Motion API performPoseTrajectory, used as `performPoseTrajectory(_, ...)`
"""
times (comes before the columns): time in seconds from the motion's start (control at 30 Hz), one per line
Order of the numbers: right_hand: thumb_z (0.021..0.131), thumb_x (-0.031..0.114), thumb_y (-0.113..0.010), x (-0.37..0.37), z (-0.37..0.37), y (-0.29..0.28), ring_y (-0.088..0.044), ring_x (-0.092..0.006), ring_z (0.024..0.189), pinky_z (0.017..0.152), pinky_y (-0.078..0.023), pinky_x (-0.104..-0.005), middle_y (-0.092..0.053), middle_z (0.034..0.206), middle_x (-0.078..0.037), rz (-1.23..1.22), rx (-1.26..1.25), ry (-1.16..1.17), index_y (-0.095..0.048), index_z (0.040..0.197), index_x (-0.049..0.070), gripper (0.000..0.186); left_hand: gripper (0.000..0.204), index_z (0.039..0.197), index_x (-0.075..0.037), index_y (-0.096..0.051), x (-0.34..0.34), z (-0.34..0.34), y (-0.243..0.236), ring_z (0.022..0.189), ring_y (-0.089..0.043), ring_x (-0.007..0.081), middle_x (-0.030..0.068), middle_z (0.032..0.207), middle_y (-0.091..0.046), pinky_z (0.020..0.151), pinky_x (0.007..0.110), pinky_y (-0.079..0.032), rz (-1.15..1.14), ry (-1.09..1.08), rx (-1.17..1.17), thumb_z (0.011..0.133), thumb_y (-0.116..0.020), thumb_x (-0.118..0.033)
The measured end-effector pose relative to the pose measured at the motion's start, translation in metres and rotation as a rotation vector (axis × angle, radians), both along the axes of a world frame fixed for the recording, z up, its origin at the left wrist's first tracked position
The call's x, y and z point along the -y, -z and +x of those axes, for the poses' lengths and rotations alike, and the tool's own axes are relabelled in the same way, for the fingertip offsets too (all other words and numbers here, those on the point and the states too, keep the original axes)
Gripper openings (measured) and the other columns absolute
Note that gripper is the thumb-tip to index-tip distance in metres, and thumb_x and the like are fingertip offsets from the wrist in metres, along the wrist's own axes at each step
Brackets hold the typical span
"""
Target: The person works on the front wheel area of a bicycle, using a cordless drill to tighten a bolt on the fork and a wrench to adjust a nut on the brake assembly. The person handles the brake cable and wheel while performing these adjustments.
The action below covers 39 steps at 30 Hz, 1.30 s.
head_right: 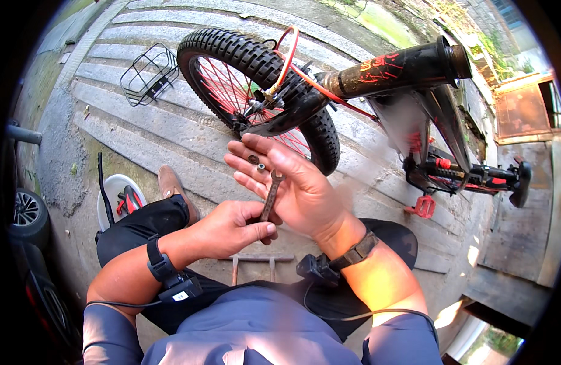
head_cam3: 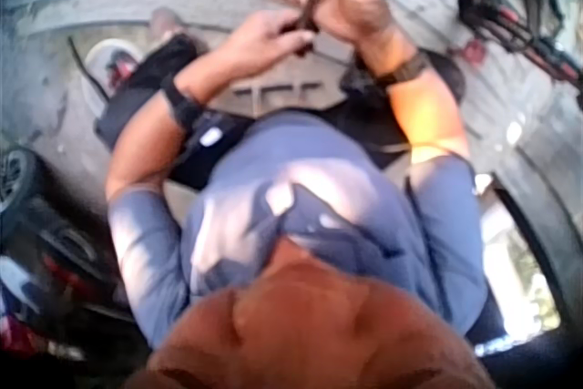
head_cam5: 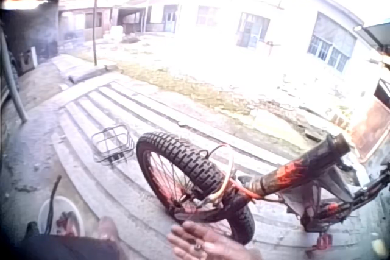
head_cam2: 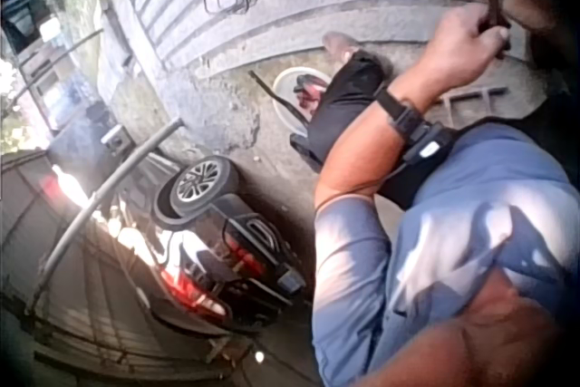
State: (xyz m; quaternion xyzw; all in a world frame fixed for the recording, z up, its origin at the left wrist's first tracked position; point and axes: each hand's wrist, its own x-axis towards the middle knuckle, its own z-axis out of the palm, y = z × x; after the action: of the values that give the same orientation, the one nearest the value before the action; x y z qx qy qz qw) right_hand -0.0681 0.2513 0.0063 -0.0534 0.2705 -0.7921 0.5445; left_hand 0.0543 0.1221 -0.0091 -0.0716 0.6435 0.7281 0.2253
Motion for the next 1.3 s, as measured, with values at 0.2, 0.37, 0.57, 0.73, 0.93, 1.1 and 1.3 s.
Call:
performPoseTrajectory(0.2,0.094,-0.001,-0.044,0.001,-0.001,-0.001,-0.047,-0.0325,0.138,0.114,-0.04,-0.0422,-0.049,0.145,-0.02,0.109,-0.058,-0.065,-0.042,0.144,-0.002,0.049,0.017,0.095,0.002,-0.064,0.003,0.0,-0.004,0.074,-0.064,0.0185,0.0104,0.079,-0.068,0.072,0.035,-0.052,-0.054,-0.011,-0.055,0.096,-0.061,-0.016)
performPoseTrajectory(0.37,0.086,-0.009,-0.039,0.003,0.001,-0.001,-0.047,-0.0374,0.138,0.111,-0.045,-0.0433,-0.048,0.146,-0.024,0.141,-0.047,-0.047,-0.043,0.144,-0.003,0.058,0.026,0.094,0.0,-0.065,0.005,0.001,-0.008,0.073,-0.066,0.0297,0.0176,0.078,-0.067,0.07,0.041,-0.052,-0.276,0.06,-0.111,0.095,-0.064,-0.025)
performPoseTrajectory(0.57,0.085,-0.01,-0.036,0.002,-0.002,0.0,-0.047,-0.0351,0.138,0.115,-0.041,-0.0449,-0.047,0.145,-0.024,0.107,-0.029,-0.018,-0.041,0.143,-0.005,0.058,0.023,0.1,-0.003,-0.069,0.045,-0.005,-0.039,0.083,-0.068,0.0344,0.0194,0.09,-0.068,0.074,0.041,-0.053,-0.636,0.087,-0.312,0.092,-0.069,-0.024)
performPoseTrajectory(0.73,0.087,-0.009,-0.037,0.007,0.001,-0.004,-0.049,-0.0352,0.136,0.113,-0.043,-0.0444,-0.049,0.144,-0.023,0.135,-0.055,-0.051,-0.044,0.139,-0.004,0.053,0.021,0.114,0.0,-0.066,0.117,0.021,-0.082,0.086,-0.065,0.0124,0.0068,0.094,-0.069,0.078,0.028,-0.051,-0.519,-0.543,-0.392,0.098,-0.059,-0.012)
performPoseTrajectory(0.93,0.087,-0.009,-0.038,0.008,-0.001,0.003,-0.051,-0.0354,0.135,0.11,-0.047,-0.0433,-0.05,0.143,-0.023,0.143,-0.049,-0.07,-0.046,0.137,-0.002,0.051,0.033,0.123,0.0,-0.062,0.2,0.067,-0.096,0.09,-0.067,0.0126,0.0073,0.103,-0.071,0.081,0.025,-0.05,-0.475,-0.969,-0.571,0.104,-0.054,-0.026)
performPoseTrajectory(1.1,0.088,-0.008,-0.04,0.015,0.0,0.009,-0.051,-0.0356,0.134,0.11,-0.047,-0.0432,-0.05,0.144,-0.022,0.2,-0.03,-0.092,-0.047,0.137,-0.001,0.05,0.026,0.118,-0.004,-0.063,0.233,0.149,0.0,0.081,-0.064,0.0096,0.004,0.097,-0.07,0.072,0.022,-0.048,-0.313,-1.151,-0.197,0.102,-0.058,-0.024)
performPoseTrajectory(1.3,0.086,-0.004,-0.048,0.02,0.005,0.022,-0.053,-0.0395,0.131,0.108,-0.048,-0.0447,-0.053,0.141,-0.024,0.296,-0.055,-0.069,-0.051,0.135,-0.001,0.05,0.019,0.106,-0.001,-0.067,0.188,0.252,0.17,0.081,-0.064,0.0116,0.0057,0.091,-0.069,0.072,0.027,-0.051,-0.585,-0.969,0.27,0.094,-0.066,-0.015)
